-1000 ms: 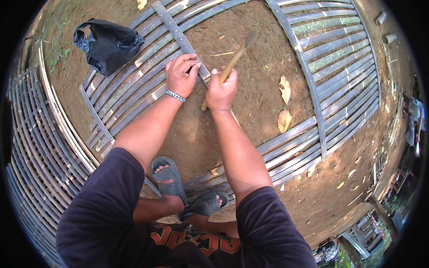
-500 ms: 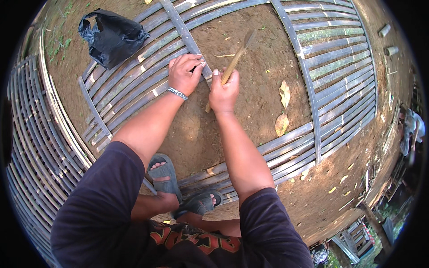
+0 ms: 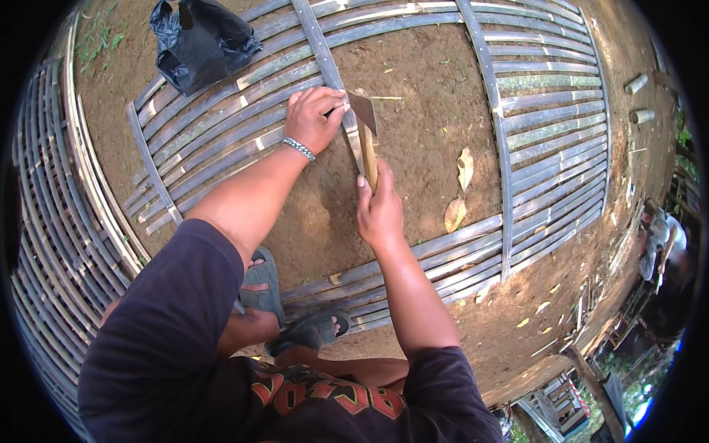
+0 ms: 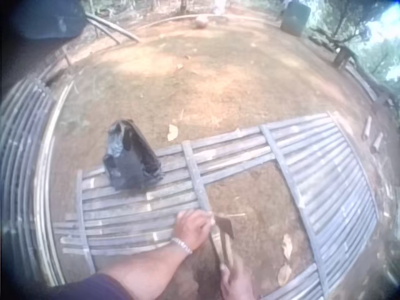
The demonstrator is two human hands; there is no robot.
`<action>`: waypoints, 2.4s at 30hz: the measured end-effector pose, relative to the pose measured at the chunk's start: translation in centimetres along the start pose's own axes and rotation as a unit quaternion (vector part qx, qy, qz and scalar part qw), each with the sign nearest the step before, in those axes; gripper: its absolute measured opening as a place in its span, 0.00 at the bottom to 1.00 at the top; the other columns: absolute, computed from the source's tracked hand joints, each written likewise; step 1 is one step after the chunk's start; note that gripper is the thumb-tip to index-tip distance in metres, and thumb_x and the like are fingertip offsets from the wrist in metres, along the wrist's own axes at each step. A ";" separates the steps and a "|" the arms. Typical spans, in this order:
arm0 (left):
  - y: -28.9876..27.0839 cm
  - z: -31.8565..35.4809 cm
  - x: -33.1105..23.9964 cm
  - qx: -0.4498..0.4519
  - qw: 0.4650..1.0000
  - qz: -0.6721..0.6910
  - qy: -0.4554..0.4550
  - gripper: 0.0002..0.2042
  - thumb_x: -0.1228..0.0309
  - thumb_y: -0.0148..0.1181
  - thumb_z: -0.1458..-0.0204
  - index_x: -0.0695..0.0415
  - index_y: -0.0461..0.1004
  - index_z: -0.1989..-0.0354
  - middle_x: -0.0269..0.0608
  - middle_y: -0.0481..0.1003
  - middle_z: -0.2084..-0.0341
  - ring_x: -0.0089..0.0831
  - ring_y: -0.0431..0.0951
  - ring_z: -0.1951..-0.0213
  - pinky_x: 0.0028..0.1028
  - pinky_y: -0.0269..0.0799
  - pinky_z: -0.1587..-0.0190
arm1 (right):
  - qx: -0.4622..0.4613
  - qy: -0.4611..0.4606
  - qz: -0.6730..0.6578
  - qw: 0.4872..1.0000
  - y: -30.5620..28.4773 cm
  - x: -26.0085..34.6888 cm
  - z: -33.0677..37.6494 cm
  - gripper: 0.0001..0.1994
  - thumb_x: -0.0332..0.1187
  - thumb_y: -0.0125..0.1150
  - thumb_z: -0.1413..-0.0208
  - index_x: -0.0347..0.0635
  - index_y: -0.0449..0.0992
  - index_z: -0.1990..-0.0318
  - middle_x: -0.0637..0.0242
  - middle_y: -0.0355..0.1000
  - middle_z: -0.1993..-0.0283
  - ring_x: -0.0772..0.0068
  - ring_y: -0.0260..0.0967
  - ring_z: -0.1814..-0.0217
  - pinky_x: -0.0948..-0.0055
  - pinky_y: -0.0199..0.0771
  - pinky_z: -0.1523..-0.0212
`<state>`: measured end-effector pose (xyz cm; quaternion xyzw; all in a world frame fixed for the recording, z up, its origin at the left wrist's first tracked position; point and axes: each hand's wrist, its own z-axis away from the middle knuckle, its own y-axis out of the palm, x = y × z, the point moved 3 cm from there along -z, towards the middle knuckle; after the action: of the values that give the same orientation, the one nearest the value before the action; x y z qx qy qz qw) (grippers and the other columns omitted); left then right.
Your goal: The person uses a hammer to drive nails into a bamboo lattice structure laid on the ground. They repeatedly pick up nails from a black plastic bag and secure the bamboo strips together. The person works on the structure from a standing position, occasionally adjusting the bamboo pieces.
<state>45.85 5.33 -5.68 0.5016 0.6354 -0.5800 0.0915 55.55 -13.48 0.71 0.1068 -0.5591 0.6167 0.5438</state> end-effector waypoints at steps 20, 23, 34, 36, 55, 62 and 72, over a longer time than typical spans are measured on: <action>0.0 0.0 0.2 0.022 0.999 -0.021 -0.012 0.04 0.66 0.69 0.49 0.51 0.84 0.70 0.25 0.83 0.60 0.28 0.80 0.54 0.34 0.65 0.47 | 0.027 0.033 0.140 0.989 -0.5 1.1 -1.2 0.24 0.34 0.56 0.33 0.45 0.63 0.31 0.39 0.77 0.49 0.31 0.75 0.50 0.44 0.76 0.52; 0.2 0.0 0.1 0.022 0.999 -0.024 -0.007 0.04 0.66 0.69 0.50 0.51 0.84 0.70 0.25 0.83 0.60 0.28 0.80 0.54 0.34 0.65 0.47 | -0.039 -0.032 0.088 0.995 -0.5 0.7 -0.4 0.24 0.34 0.56 0.33 0.46 0.64 0.31 0.38 0.77 0.50 0.31 0.75 0.51 0.44 0.76 0.52; 0.2 0.0 0.1 0.017 1.000 -0.020 -0.007 0.04 0.66 0.70 0.50 0.51 0.83 0.71 0.25 0.83 0.61 0.28 0.80 0.55 0.34 0.65 0.48 | -0.089 -0.085 0.072 0.990 -0.3 1.3 -1.0 0.24 0.33 0.56 0.34 0.46 0.64 0.32 0.37 0.77 0.55 0.31 0.75 0.51 0.43 0.75 0.54; 0.1 0.0 -0.1 0.025 0.999 -0.024 -0.011 0.04 0.67 0.70 0.50 0.51 0.83 0.71 0.25 0.83 0.61 0.28 0.80 0.55 0.33 0.65 0.48 | -0.019 -0.019 0.110 0.994 0.0 0.7 -1.3 0.24 0.33 0.56 0.34 0.46 0.64 0.32 0.39 0.77 0.53 0.31 0.75 0.51 0.44 0.76 0.53; 0.2 0.1 0.0 0.031 0.999 -0.026 -0.011 0.04 0.66 0.69 0.49 0.50 0.83 0.71 0.25 0.83 0.60 0.28 0.79 0.54 0.34 0.64 0.49 | -0.018 0.000 0.089 0.996 0.4 0.1 -1.2 0.23 0.33 0.57 0.35 0.43 0.65 0.33 0.39 0.78 0.54 0.30 0.75 0.52 0.44 0.76 0.54; 0.3 0.0 0.0 0.027 0.999 -0.025 -0.009 0.05 0.65 0.69 0.49 0.50 0.83 0.71 0.25 0.83 0.59 0.28 0.80 0.54 0.35 0.64 0.48 | -0.100 0.091 -0.221 0.966 2.9 -1.6 -4.7 0.20 0.36 0.58 0.32 0.38 0.65 0.38 0.60 0.75 0.70 0.67 0.75 0.74 0.66 0.74 0.72; -0.8 0.0 -0.4 0.043 0.999 0.027 -0.012 0.07 0.67 0.67 0.49 0.53 0.84 0.64 0.34 0.82 0.57 0.32 0.80 0.50 0.35 0.65 0.43 | -0.162 0.071 -0.391 0.903 4.2 -1.5 -5.8 0.13 0.33 0.56 0.30 0.39 0.59 0.49 0.66 0.68 0.71 0.77 0.67 0.79 0.74 0.71 0.78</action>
<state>45.45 5.31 -4.89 0.5154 0.5946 -0.6101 0.0928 55.55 -8.76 -4.89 0.1829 -0.5243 0.2615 0.7895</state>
